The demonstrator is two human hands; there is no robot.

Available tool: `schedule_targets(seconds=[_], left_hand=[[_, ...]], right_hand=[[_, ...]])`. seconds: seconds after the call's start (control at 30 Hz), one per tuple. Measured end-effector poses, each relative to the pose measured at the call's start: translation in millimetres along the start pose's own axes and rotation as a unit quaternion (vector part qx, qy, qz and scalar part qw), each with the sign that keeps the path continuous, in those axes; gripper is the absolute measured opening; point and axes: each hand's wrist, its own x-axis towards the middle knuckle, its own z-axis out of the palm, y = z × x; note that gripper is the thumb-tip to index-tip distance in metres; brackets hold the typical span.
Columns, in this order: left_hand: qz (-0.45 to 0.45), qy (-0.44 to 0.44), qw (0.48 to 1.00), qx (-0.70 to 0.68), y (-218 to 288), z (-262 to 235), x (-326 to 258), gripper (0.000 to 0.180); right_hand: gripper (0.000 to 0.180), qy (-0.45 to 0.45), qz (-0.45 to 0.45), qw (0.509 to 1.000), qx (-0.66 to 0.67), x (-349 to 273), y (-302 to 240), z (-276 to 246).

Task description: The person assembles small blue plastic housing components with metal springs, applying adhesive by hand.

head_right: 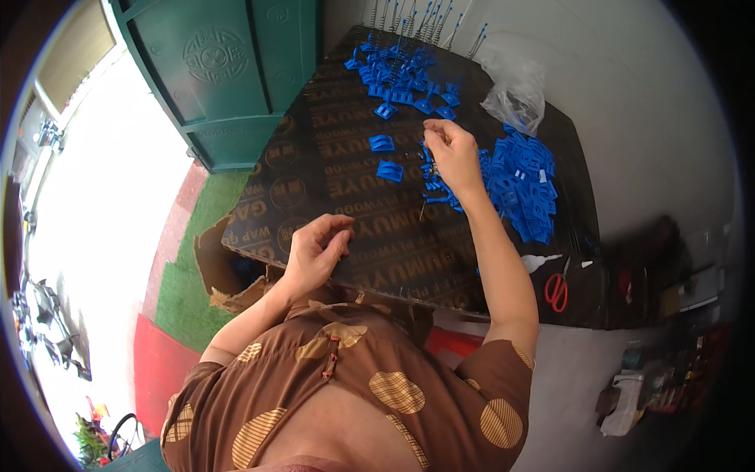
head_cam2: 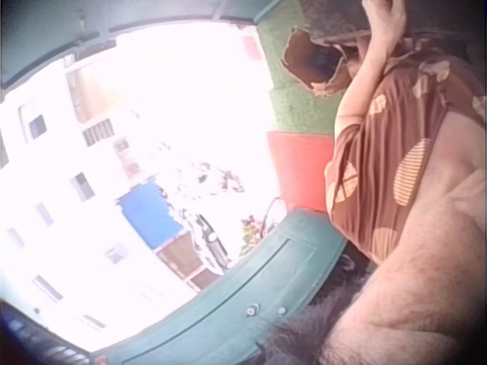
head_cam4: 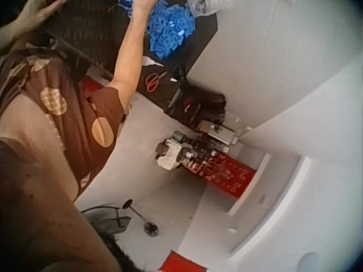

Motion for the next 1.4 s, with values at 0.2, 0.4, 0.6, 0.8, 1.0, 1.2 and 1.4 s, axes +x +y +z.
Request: schedule_targets(seconds=[0.2, 0.4, 0.6, 0.8, 1.0, 1.2, 1.4], left_hand=[[-0.012, 0.010, 0.999, 0.027, 1, 2, 0, 0.020], [-0.010, -0.006, 0.998, 0.068, 4, 6, 2, 0.020], [0.297, 0.056, 0.919, 0.254, -9, 36, 8, 0.016], [0.298, -0.107, 0.898, 0.307, 21, 81, 30, 0.011], [0.356, -0.154, 0.862, 0.326, 28, 134, 31, 0.012], [0.406, -0.183, 0.841, 0.308, 28, 155, 29, 0.014], [0.413, -0.197, 0.832, 0.315, 37, 160, 37, 0.014]], right_hand=[[0.022, -0.089, 0.005, 0.993, 0.072, -72, -42, 1], [0.025, -0.171, -0.062, 0.975, 0.124, -138, -78, 22], [0.025, -0.173, -0.243, 0.944, 0.141, -175, -119, 60], [0.030, -0.189, -0.402, 0.867, 0.224, -200, -175, 117], [0.039, -0.284, -0.392, 0.817, 0.313, -225, -200, 149], [0.038, -0.361, -0.373, 0.792, 0.321, -224, -205, 151], [0.040, -0.408, -0.345, 0.778, 0.330, -210, -206, 148]])
